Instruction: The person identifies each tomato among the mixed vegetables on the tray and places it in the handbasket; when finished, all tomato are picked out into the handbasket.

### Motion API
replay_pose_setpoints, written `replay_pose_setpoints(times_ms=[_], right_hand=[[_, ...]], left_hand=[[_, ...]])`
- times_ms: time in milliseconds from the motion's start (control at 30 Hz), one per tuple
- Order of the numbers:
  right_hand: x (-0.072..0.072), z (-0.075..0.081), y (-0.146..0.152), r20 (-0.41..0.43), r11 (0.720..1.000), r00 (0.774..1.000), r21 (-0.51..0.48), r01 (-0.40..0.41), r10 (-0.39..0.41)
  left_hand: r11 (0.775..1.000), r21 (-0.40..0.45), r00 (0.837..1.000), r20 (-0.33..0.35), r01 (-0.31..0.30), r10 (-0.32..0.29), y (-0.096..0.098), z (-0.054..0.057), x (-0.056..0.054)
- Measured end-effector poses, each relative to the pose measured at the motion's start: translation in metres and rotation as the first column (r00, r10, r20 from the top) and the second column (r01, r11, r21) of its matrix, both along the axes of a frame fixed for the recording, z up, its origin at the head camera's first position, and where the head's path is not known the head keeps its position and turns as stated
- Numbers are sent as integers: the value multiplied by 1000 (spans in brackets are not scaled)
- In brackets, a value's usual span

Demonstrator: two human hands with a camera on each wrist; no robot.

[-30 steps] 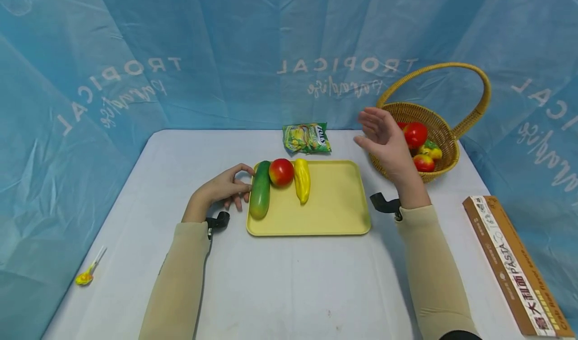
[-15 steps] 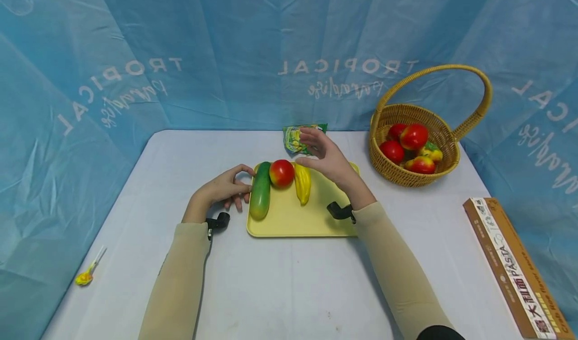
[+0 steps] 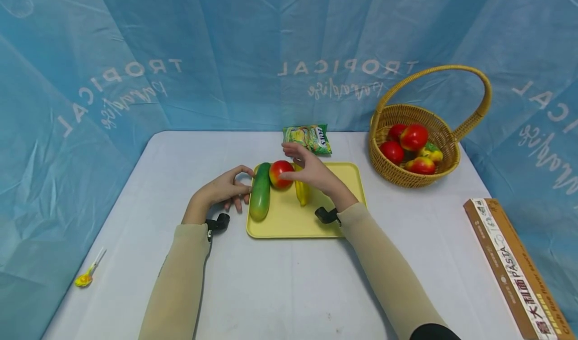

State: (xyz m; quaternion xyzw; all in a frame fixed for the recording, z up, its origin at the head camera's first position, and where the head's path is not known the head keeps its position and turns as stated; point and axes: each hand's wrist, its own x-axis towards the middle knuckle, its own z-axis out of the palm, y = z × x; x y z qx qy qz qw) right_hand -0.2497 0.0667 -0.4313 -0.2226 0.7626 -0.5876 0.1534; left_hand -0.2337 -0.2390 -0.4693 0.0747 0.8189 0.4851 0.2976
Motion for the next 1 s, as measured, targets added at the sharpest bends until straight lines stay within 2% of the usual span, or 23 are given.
replay_pose_setpoints(times_ms=[267, 500, 800, 1000], right_hand=[[-3, -5, -7, 28, 999, 999, 45, -30, 29], [-5, -7, -10, 16, 995, 999, 94, -41, 40], [-9, -10, -13, -53, 977, 998, 212, -33, 45], [-11, -11, -14, -127, 944, 991, 328, -6, 50]], left_hand=[[1000, -8, 1000, 11, 0, 0, 0, 0, -1], [1000, 0, 1000, 7, 2, -2, 0, 1, 0], [1000, -8, 1000, -3, 6, -6, 0, 2, 0], [1000, -5, 1000, -1, 10, -10, 0, 1, 0]])
